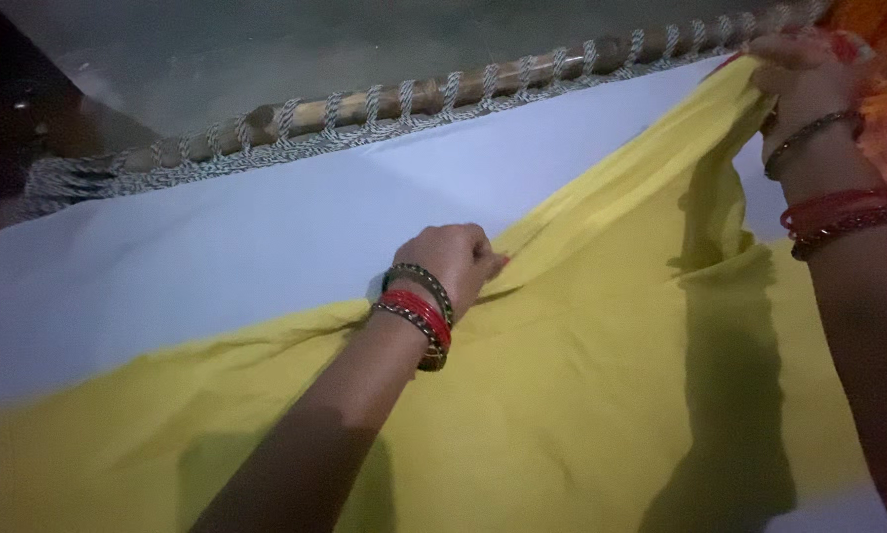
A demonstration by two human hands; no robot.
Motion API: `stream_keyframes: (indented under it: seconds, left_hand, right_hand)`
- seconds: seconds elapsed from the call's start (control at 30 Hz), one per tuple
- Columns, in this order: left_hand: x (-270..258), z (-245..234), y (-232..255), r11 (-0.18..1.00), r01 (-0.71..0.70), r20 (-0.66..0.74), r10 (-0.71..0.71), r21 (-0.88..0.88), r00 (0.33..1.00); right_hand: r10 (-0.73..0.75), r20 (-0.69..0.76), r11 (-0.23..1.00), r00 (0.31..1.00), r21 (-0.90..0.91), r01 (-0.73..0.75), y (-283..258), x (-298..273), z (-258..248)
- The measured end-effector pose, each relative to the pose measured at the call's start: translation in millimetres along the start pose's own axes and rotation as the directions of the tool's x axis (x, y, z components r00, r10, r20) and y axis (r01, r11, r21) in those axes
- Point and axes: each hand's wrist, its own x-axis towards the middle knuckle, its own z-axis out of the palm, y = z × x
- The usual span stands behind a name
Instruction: The person irons a yellow cloth laid on a white sheet, repeatedly folding and pressing it with an electric iron. The person smooths the fabric by hand between ironing passes and folds the cloth into a compact rectangle.
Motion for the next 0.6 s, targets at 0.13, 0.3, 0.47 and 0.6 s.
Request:
stream_keyframes:
  seconds: [0.13,0.3,0.47,0.6]
  left_hand:
    - [-2.7,16.5,-3.5,0.975,-0.158,-0.126,0.178,0.155,0.976]
    - [0.7,36.6,-6.6,0.915,-0.27,-0.244,0.347,0.3,0.905]
    - [5.1,17.7,-8.7,0.98,-0.142,-0.208,0.17,0.141,0.963]
    - [11.5,-12.4,-15.5,0.993,-0.117,-0.311,0.117,0.02,0.943]
  right_hand:
    - [0.077,-0.083,0.995,0.994,0.074,-0.071,0.4,2.4,2.9]
    - [0.008,-0.034,1.0,0.999,0.028,-0.007,8.8,4.5,0.1]
    - [-0.012,-0.008,1.0,1.0,0.025,0.012,14.6,15.6,-13.3]
    - [0.027,0.009,1.0,1.0,0.003,-0.027,16.8,19.0,-19.9]
